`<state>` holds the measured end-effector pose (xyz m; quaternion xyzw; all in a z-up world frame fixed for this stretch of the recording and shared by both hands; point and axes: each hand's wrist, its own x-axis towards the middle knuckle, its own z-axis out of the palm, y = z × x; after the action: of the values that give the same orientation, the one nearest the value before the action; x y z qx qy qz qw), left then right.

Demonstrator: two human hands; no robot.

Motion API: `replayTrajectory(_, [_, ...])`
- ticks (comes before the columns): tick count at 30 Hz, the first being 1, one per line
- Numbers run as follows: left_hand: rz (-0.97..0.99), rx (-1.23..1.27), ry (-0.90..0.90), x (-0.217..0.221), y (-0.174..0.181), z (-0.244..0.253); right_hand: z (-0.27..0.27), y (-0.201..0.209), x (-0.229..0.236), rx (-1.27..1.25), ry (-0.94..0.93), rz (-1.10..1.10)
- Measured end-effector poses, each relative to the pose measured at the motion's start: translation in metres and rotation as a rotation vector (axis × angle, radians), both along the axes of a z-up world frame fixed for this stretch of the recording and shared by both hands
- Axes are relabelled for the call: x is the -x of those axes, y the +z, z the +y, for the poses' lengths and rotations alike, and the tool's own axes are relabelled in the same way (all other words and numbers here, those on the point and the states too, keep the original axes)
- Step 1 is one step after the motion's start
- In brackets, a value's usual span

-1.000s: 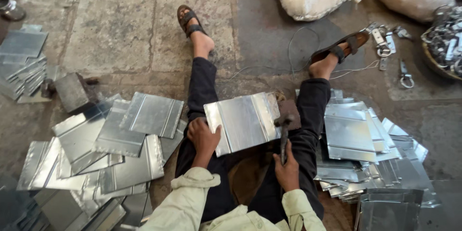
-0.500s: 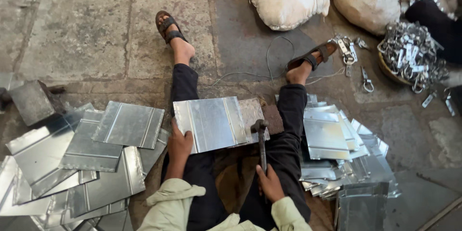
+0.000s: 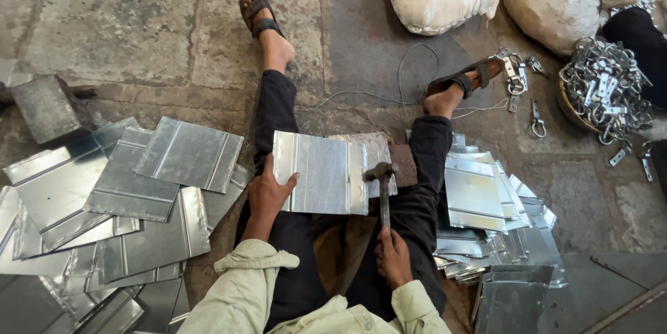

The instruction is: The person sits on the floor and uses a hammer to strike rectangular metal sheets placed on a small block. The person repeatedly picks up sheets, hammers them, and places them into a pile.

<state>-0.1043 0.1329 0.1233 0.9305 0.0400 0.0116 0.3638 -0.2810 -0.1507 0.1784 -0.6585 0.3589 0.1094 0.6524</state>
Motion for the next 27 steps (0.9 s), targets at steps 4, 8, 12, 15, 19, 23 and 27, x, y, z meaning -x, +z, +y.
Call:
replayTrajectory(4, [0.038,-0.025,0.011,-0.001,0.002,-0.002,-0.005,0.032,-0.021,0.003,-0.024,-0.246])
replayTrajectory(8, [-0.016,0.012,-0.012,0.000,-0.002,0.000,-0.018,0.048,-0.048,0.177,-0.076,-0.599])
replayTrajectory(12, [0.020,-0.061,0.012,-0.005,-0.005,0.000,-0.026,-0.002,-0.071,0.268,-0.022,-0.748])
replayTrajectory(15, [-0.012,-0.067,0.008,0.001,-0.008,0.001,-0.031,-0.045,-0.071,0.614,0.155,-0.628])
replayTrajectory(19, [-0.002,-0.019,-0.011,0.001,0.000,0.003,-0.034,-0.011,-0.072,0.531,0.136,-0.274])
replayTrajectory(23, [0.016,-0.096,-0.004,0.002,0.006,0.001,-0.029,0.019,-0.059,0.227,-0.012,-0.357])
replayTrajectory(27, [0.034,-0.113,0.001,-0.002,0.005,-0.001,-0.022,-0.019,-0.050,0.675,0.162,-0.466])
